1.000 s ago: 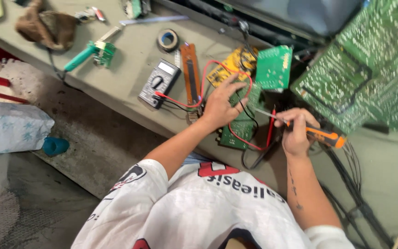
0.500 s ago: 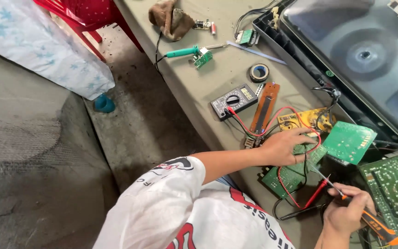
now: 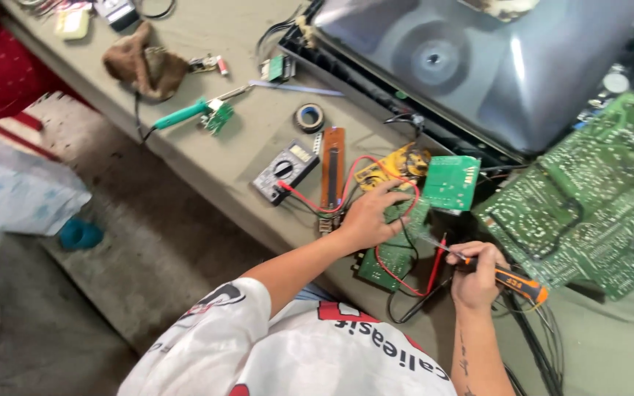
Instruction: The person uses a screwdriver to probe a circuit board and then wipes the back of a CRT television tube with a cloth.
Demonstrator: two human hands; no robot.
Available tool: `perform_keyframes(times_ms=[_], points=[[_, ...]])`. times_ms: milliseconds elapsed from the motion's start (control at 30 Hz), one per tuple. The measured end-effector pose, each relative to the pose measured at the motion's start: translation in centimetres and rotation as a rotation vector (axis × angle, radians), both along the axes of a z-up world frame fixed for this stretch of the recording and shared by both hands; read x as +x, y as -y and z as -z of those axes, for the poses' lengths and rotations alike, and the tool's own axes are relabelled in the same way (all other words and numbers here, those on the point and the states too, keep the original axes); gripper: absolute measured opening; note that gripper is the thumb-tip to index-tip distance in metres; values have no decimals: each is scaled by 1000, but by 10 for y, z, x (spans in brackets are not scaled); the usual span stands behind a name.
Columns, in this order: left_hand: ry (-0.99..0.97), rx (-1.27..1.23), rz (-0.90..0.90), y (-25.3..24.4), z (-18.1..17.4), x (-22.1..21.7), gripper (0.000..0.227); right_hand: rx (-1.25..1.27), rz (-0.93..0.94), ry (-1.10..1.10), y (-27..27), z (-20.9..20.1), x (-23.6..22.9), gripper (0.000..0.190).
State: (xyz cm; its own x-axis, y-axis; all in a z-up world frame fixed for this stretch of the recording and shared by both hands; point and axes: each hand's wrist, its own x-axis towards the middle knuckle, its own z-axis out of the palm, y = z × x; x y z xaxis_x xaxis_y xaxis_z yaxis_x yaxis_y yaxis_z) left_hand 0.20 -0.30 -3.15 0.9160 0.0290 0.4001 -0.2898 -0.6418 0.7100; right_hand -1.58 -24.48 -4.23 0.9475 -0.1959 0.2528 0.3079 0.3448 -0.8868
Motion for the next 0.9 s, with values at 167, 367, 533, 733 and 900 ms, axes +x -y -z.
perform_keyframes(times_ms=[167,367,533,733,900], points=[[-12,-28,15,-1,-14,-4,45,24,-6,11,-4,-5,-2,50],[1,-50,30,-2,-22,-5,43,80,-34,-17,-5,-7,-3,50],[27,-63,59,-1,-28,-6,42,144,-43,-76,-16,-9,-6,51],[-61,-68,76,-2,-39,-10,41,84,-46,-21,-11,-3,-3,52],[-57,-63,68,-1,-39,-9,40,80,-44,-3,-9,-4,-2,51]])
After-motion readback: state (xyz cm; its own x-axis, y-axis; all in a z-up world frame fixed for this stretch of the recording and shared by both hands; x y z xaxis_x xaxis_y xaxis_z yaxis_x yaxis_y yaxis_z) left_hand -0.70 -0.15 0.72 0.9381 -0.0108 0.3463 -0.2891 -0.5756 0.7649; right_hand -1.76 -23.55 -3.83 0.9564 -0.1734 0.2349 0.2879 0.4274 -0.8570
